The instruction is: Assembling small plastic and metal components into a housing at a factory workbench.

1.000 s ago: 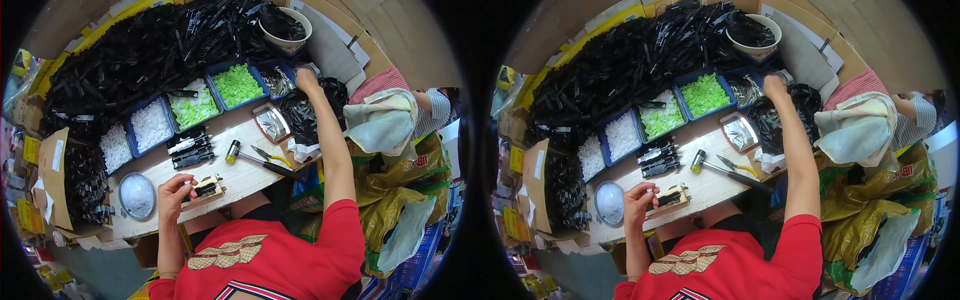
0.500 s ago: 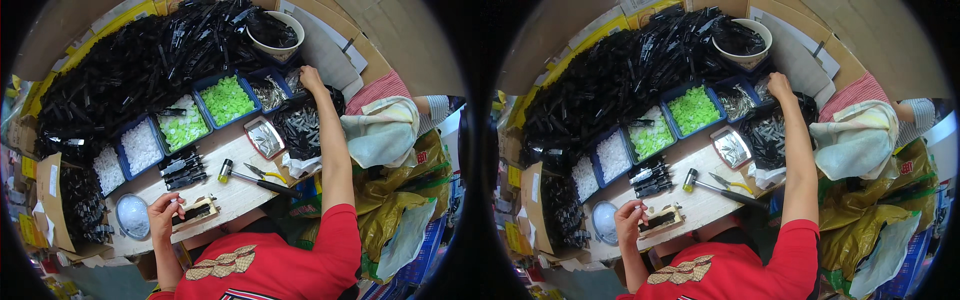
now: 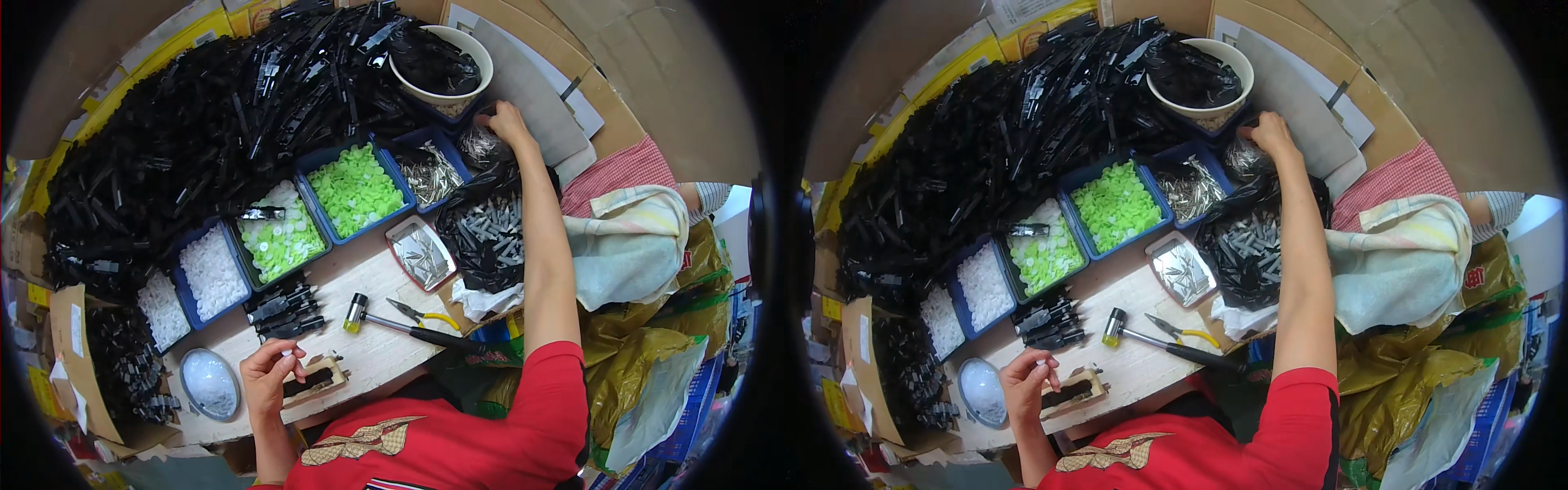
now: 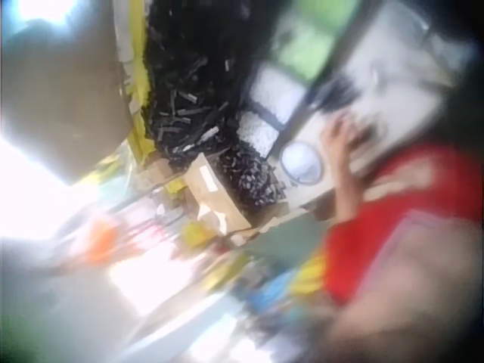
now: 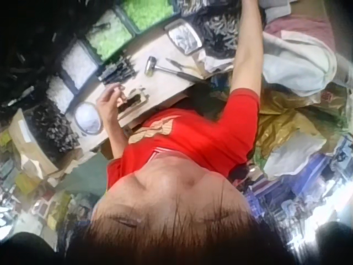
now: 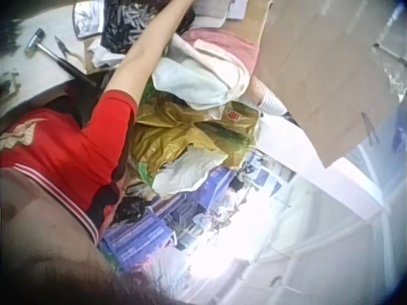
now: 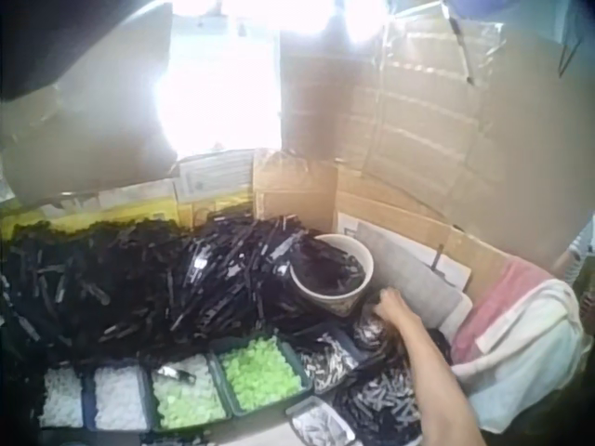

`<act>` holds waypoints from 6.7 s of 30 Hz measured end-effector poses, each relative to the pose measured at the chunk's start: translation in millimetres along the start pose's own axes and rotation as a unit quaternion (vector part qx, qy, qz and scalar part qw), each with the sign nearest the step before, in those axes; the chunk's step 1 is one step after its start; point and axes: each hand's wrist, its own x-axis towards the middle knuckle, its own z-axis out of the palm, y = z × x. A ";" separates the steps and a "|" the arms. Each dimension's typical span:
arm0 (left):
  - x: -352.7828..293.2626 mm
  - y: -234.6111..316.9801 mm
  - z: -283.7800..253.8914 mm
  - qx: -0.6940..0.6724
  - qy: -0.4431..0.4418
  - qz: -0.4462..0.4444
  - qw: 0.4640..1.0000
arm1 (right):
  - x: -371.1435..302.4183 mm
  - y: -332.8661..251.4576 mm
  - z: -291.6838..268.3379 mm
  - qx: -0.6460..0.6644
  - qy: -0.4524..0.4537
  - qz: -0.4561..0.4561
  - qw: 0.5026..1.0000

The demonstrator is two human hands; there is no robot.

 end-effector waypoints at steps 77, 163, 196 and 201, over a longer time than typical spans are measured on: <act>-4.4 -2.9 -4.5 -0.053 -0.011 0.009 0.998 | -65.0 -7.4 40.9 -0.087 -0.227 -0.101 0.965; -2.0 -6.2 -0.9 -0.072 -0.038 -0.029 0.996 | -2.3 25.0 -14.3 0.566 -0.070 0.381 0.727; -89.3 -12.0 -48.9 -0.099 -0.007 0.018 0.995 | -212.3 -127.8 51.3 -0.032 -0.160 -0.093 0.982; -82.5 -10.2 -44.8 -0.097 -0.003 0.017 0.995 | -215.5 -133.9 27.3 0.039 -0.092 -0.138 0.985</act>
